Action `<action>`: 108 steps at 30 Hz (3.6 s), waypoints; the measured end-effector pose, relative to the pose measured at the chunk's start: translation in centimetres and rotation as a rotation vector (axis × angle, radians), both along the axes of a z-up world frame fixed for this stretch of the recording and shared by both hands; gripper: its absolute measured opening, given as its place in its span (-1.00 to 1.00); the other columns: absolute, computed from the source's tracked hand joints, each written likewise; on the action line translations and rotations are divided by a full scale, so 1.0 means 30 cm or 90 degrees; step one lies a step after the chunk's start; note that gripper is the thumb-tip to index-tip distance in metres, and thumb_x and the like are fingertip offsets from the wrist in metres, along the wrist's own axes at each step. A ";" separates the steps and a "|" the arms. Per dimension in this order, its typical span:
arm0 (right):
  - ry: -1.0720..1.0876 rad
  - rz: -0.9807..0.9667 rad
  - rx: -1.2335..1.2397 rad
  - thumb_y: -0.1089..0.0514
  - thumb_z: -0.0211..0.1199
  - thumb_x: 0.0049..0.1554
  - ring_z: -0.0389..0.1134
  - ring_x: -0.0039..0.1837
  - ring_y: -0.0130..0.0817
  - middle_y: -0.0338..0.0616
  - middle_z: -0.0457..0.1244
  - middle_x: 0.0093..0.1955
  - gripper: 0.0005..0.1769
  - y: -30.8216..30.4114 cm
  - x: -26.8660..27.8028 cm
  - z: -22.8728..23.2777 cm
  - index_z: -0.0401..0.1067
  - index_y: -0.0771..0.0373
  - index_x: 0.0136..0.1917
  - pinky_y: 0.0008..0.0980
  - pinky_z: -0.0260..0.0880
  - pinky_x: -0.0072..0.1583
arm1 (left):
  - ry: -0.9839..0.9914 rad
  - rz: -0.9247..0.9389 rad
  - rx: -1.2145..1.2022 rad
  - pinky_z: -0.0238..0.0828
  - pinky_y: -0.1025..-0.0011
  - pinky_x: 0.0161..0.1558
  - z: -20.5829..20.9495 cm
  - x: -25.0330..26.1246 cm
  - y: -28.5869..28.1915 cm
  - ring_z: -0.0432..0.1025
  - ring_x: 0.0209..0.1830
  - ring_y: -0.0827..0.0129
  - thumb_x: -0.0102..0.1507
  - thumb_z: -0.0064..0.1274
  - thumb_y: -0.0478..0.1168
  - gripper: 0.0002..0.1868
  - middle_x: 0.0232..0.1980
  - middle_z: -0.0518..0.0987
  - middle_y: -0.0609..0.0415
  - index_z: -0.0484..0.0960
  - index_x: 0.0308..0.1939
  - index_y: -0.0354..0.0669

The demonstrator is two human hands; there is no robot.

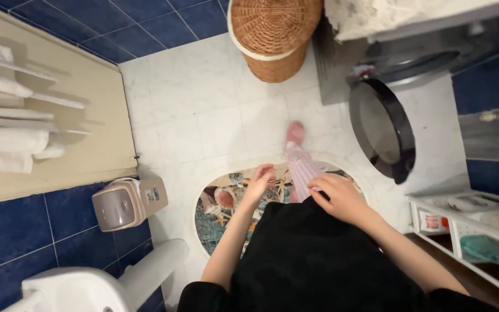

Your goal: Loading clothes into a washing machine and preparing detergent for a wash cycle.

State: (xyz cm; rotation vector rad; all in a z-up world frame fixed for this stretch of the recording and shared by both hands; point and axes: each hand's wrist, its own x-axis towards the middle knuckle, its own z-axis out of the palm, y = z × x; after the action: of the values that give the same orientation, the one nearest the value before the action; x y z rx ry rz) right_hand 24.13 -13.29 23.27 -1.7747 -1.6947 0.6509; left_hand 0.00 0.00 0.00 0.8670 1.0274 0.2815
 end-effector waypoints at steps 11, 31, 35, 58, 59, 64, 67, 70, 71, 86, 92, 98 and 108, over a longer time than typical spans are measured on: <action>0.284 -0.198 -0.263 0.06 0.25 0.15 0.46 -0.04 -0.27 -0.13 0.42 -0.10 -0.74 0.712 0.334 -1.017 0.52 0.24 0.04 -0.30 0.46 0.04 | 0.095 -0.041 0.085 0.52 0.34 -0.03 -0.081 0.198 0.748 0.48 0.07 0.33 0.32 0.05 -0.07 -0.55 0.21 0.54 0.04 0.47 0.27 -0.08; 0.911 -1.045 -0.317 0.02 0.34 0.10 0.29 0.33 -0.24 -0.13 0.27 0.30 -0.42 1.655 0.753 -1.955 0.34 0.12 0.36 -0.01 0.35 0.22 | 0.346 -0.146 0.053 0.47 0.41 -0.03 -0.247 -0.172 1.052 0.52 -0.05 0.39 0.31 0.09 -0.17 -0.65 0.03 0.60 0.09 0.54 0.14 -0.20; 0.888 -1.022 -0.286 0.10 0.37 0.13 0.38 0.10 -0.28 -0.11 0.33 0.11 -0.56 1.672 0.728 -1.774 0.43 0.24 0.25 -0.19 0.45 0.14 | 0.332 -0.129 -0.007 0.47 0.36 -0.12 -0.253 -0.131 1.234 0.49 -0.16 0.31 0.32 0.06 -0.17 -0.62 -0.07 0.59 -0.03 0.50 0.20 -0.20; 1.380 -1.056 0.203 0.18 0.21 0.27 0.20 -0.23 -0.57 -0.37 0.21 -0.24 -0.83 0.535 0.022 -1.000 0.44 0.24 0.12 -0.63 0.21 -0.18 | 0.479 -0.646 0.323 0.44 0.01 0.12 -0.828 0.659 1.666 0.47 0.14 -0.16 0.24 0.04 -0.10 -0.52 0.14 0.54 -0.32 0.46 0.21 -0.21; 1.365 -1.055 0.216 0.21 0.21 0.27 0.20 -0.21 -0.53 -0.35 0.19 -0.24 -0.94 0.492 0.027 -1.132 0.38 0.22 0.00 -0.57 0.25 -0.11 | 0.498 -0.676 0.366 0.42 0.00 0.16 -0.815 0.715 1.668 0.45 0.21 -0.12 0.27 0.00 -0.11 -0.54 0.22 0.52 -0.24 0.48 0.23 -0.15; 1.456 -1.020 0.330 0.36 0.23 0.03 0.30 -0.21 -0.53 -0.22 0.35 -0.13 -0.71 0.647 0.234 -1.573 0.51 0.30 0.06 -0.58 0.39 -0.12 | 0.478 -0.737 0.542 0.34 0.05 0.22 -0.942 0.847 1.624 0.23 0.43 0.03 0.13 0.11 -0.14 -0.31 0.42 0.32 -0.08 0.36 0.34 -0.18; 1.462 -1.013 0.456 0.35 0.29 0.04 0.38 -0.21 -0.49 -0.12 0.42 -0.05 -0.64 0.743 0.319 -1.910 0.53 0.36 0.14 -0.56 0.48 -0.11 | 0.480 -0.808 0.612 0.29 0.06 0.18 -1.061 0.842 1.568 0.07 0.49 0.03 0.10 0.14 -0.13 -0.20 0.47 0.18 -0.11 0.26 0.41 -0.17; 1.427 -1.094 0.448 0.27 0.28 0.18 0.38 -0.21 -0.47 -0.17 0.38 -0.13 -0.87 0.845 0.467 -2.232 0.52 0.31 0.02 -0.50 0.55 -0.09 | 0.476 -0.785 0.669 0.34 0.08 0.15 -1.135 0.838 1.530 0.17 0.46 0.04 0.17 0.07 -0.16 -0.27 0.45 0.28 -0.08 0.30 0.43 -0.15; 1.439 -1.182 0.479 0.27 0.20 0.19 0.38 -0.25 -0.43 -0.16 0.38 -0.16 -0.88 0.910 0.521 -2.261 0.53 0.31 -0.02 -0.49 0.56 -0.13 | 0.492 -0.769 0.695 0.35 0.05 0.10 -1.160 0.821 1.516 0.19 0.43 0.06 0.20 0.04 -0.17 -0.34 0.41 0.32 -0.02 0.33 0.41 -0.09; 1.451 -1.123 0.383 0.21 0.01 0.23 0.43 0.05 -0.13 0.07 0.36 0.14 -0.62 1.234 1.045 -2.658 0.44 0.44 0.22 -0.45 0.59 -0.11 | 0.411 -0.664 0.649 0.04 -0.17 0.30 -0.957 0.724 1.476 0.11 0.37 0.01 0.07 0.08 -0.25 -0.34 0.23 0.35 -0.04 0.42 0.29 -0.12; 1.462 -0.993 0.322 0.02 -0.17 0.25 0.39 0.24 -0.06 0.11 0.33 0.30 -0.39 1.384 1.139 -2.324 0.35 0.42 0.38 -0.20 0.57 0.03 | 0.387 -0.645 0.576 0.24 0.01 0.30 -1.042 0.749 1.333 0.20 0.38 0.06 0.19 0.05 -0.30 -0.43 0.27 0.38 0.01 0.45 0.31 -0.05; 1.142 -0.937 0.061 -0.13 -0.20 0.25 0.39 0.35 -0.09 -0.01 0.36 0.32 -0.38 1.412 1.059 -2.036 0.35 0.23 0.39 -0.01 0.44 0.32 | 0.347 -0.595 0.547 0.26 0.06 0.37 -1.013 0.759 1.270 0.21 0.41 0.07 0.18 0.04 -0.32 -0.38 0.28 0.38 0.01 0.41 0.36 0.00; 0.385 -0.747 -0.056 0.02 0.13 0.41 0.26 0.32 -0.09 0.06 0.28 0.36 -0.52 1.329 0.975 -2.007 0.32 0.36 0.45 -0.10 0.24 0.28 | 0.386 -0.437 0.420 0.10 -0.06 0.40 -0.817 0.491 1.255 0.03 0.50 -0.21 0.20 0.03 -0.35 -0.26 0.50 0.18 -0.20 0.21 0.48 -0.11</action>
State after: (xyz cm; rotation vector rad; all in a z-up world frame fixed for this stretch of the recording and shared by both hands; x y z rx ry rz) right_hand 53.39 26.59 -36.94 -1.9606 -0.1093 0.5873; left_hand 14.74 37.66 -24.50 1.9210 1.1264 -0.2711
